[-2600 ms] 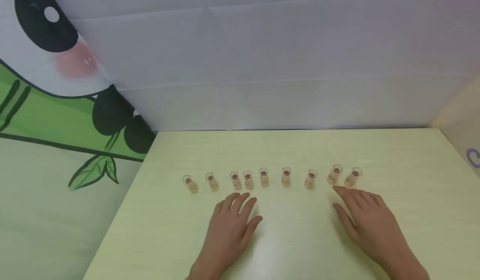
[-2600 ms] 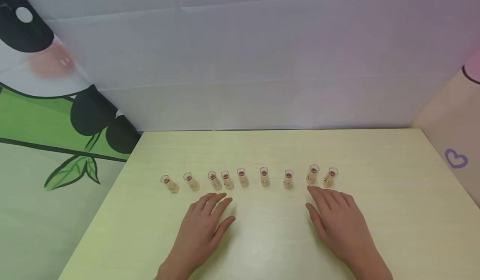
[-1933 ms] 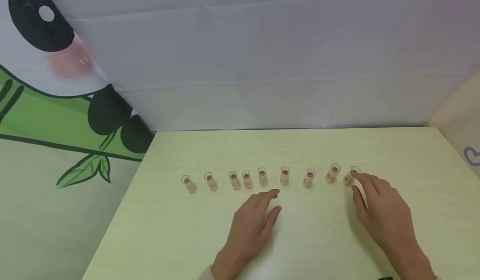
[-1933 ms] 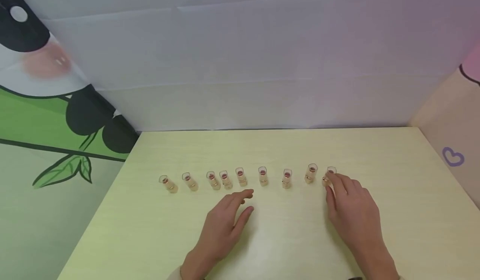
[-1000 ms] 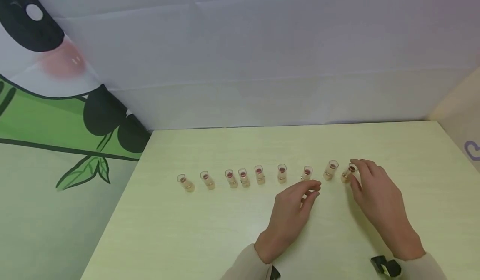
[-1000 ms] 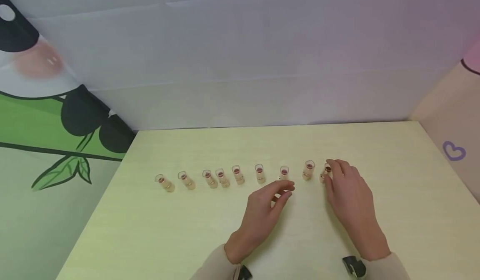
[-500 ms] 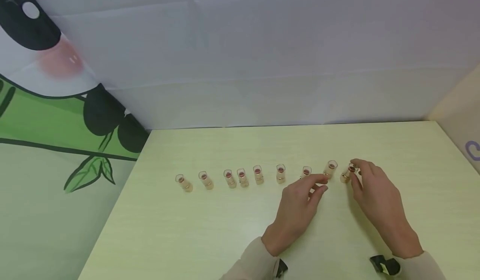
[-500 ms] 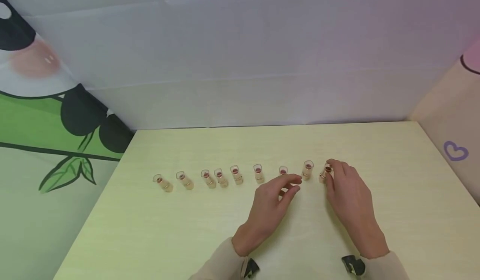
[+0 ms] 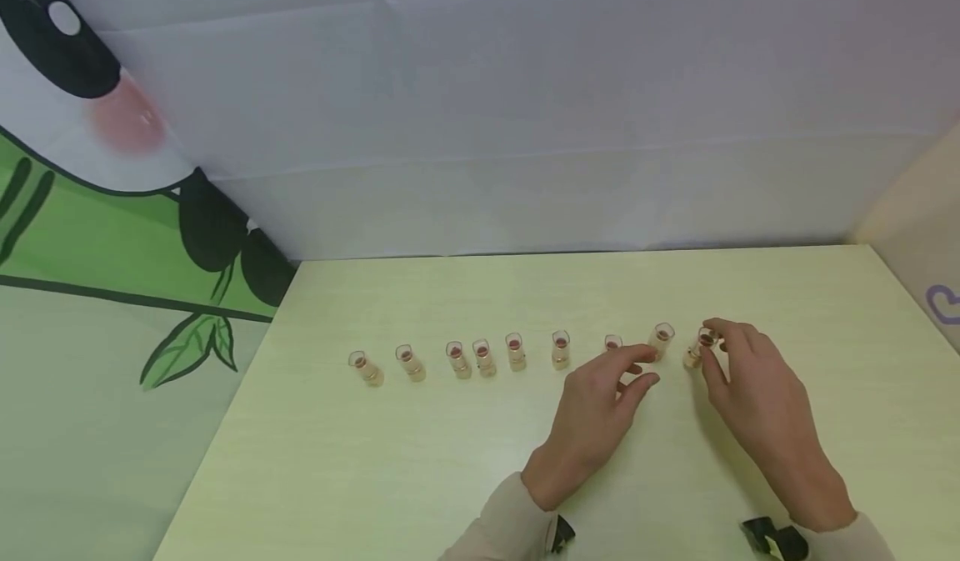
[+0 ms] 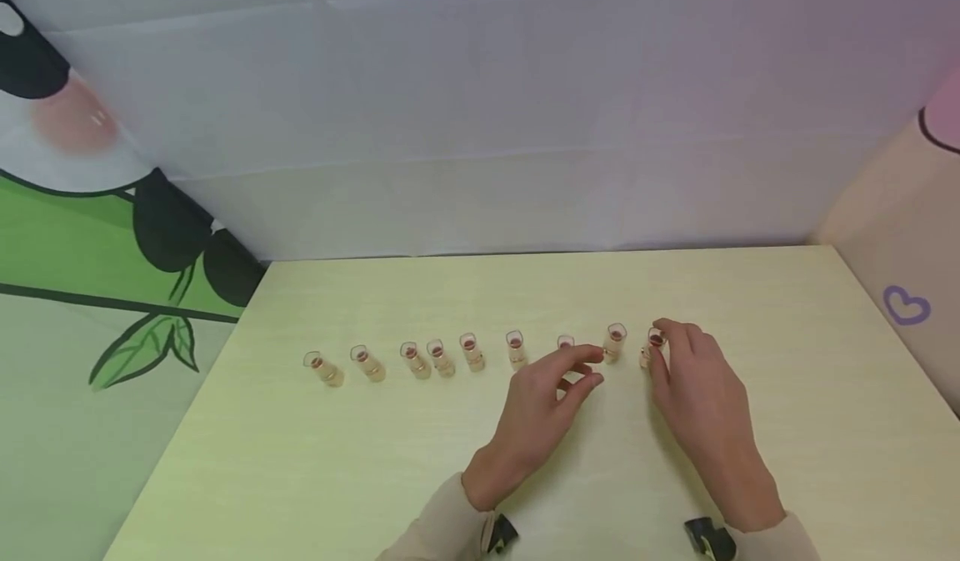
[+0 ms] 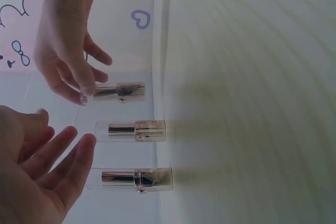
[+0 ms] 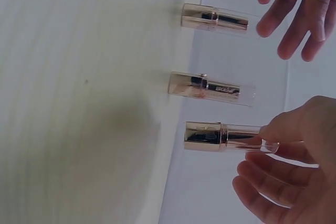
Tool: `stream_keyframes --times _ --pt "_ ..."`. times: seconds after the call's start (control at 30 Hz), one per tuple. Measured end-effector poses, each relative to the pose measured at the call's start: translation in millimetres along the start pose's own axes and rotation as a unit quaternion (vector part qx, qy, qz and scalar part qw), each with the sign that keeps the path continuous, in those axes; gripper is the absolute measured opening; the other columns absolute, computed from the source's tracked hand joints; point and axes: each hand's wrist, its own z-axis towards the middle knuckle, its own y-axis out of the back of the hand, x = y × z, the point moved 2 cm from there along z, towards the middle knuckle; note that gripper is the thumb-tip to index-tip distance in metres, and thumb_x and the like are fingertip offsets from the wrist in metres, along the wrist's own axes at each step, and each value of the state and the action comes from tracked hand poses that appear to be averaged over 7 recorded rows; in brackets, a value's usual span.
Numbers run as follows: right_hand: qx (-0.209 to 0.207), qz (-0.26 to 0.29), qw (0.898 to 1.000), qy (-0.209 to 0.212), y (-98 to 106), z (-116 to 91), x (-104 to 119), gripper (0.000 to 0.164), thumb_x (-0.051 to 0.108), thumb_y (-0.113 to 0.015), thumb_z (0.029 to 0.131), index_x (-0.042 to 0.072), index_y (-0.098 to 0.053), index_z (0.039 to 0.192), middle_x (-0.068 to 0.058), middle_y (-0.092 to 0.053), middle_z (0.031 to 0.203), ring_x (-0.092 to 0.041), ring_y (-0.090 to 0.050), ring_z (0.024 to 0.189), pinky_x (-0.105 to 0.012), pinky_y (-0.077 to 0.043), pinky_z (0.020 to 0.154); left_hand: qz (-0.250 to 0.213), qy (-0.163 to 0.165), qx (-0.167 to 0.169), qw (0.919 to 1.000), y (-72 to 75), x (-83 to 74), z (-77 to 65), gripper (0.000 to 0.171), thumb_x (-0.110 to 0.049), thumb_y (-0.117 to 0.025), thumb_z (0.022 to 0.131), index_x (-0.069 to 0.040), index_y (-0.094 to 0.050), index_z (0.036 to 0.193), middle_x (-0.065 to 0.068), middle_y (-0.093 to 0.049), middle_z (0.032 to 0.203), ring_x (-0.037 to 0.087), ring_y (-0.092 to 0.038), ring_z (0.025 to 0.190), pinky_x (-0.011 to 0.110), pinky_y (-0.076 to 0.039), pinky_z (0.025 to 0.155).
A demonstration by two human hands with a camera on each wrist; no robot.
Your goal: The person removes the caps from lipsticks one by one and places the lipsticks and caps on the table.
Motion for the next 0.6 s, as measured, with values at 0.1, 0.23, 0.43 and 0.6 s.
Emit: stream_keyframes --times 0.1,0.23,0.43,0.6 --pt "-0.011 0.004 1.000 0.007 4 -1 4 0.035 0.003 -0.071 0.093 -0.001 -0.063 0.127 -0.019 -0.067 0.108 -0.035 -0.063 0.094 -0.042 -0.048 0.058 -0.011 0.002 0.005 0.9999 0.0 -0.1 -0.4 0.027 -0.020 -0.068 0.103 -0.011 -0.069 0.129 -0.001 -0.076 0.123 0.011 -0.075 0.103 0.007 -0.053 0.081" --pt "-0.025 0.008 1.000 0.017 10 -2 10 0.035 0.003 -0.071 0.092 -0.001 -0.063 0.126 -0.017 -0.067 0.107 -0.034 -0.063 0.094 -0.043 -0.048 0.059 -0.008 0.007 0.013 0.9999 -0.4 -1.0 -1.0 0.030 -0.021 -0.068 0.102 -0.011 -0.068 0.131 -0.001 -0.076 0.126 0.011 -0.075 0.106 0.005 -0.051 0.082" --pt "-0.054 0.015 0.998 0.041 17 -4 20 0.037 0.001 -0.072 0.089 -0.001 -0.064 0.125 -0.014 -0.066 0.106 -0.030 -0.064 0.093 -0.043 -0.049 0.059 0.003 0.006 0.014 0.9999 0.7 -1.8 -1.5 0.034 -0.024 -0.069 0.102 -0.014 -0.066 0.134 -0.002 -0.075 0.128 0.009 -0.075 0.107 0.003 -0.050 0.081" --pt "-0.081 0.023 0.993 0.088 22 -2 29 0.039 0.002 -0.073 0.087 0.000 -0.065 0.125 -0.010 -0.067 0.107 -0.026 -0.066 0.092 -0.035 -0.049 0.060 0.004 0.012 0.018 0.9998 2.8 -3.0 -0.1 0.039 -0.026 -0.070 0.101 -0.015 -0.063 0.138 -0.001 -0.074 0.130 0.011 -0.075 0.107 0.005 -0.051 0.081"
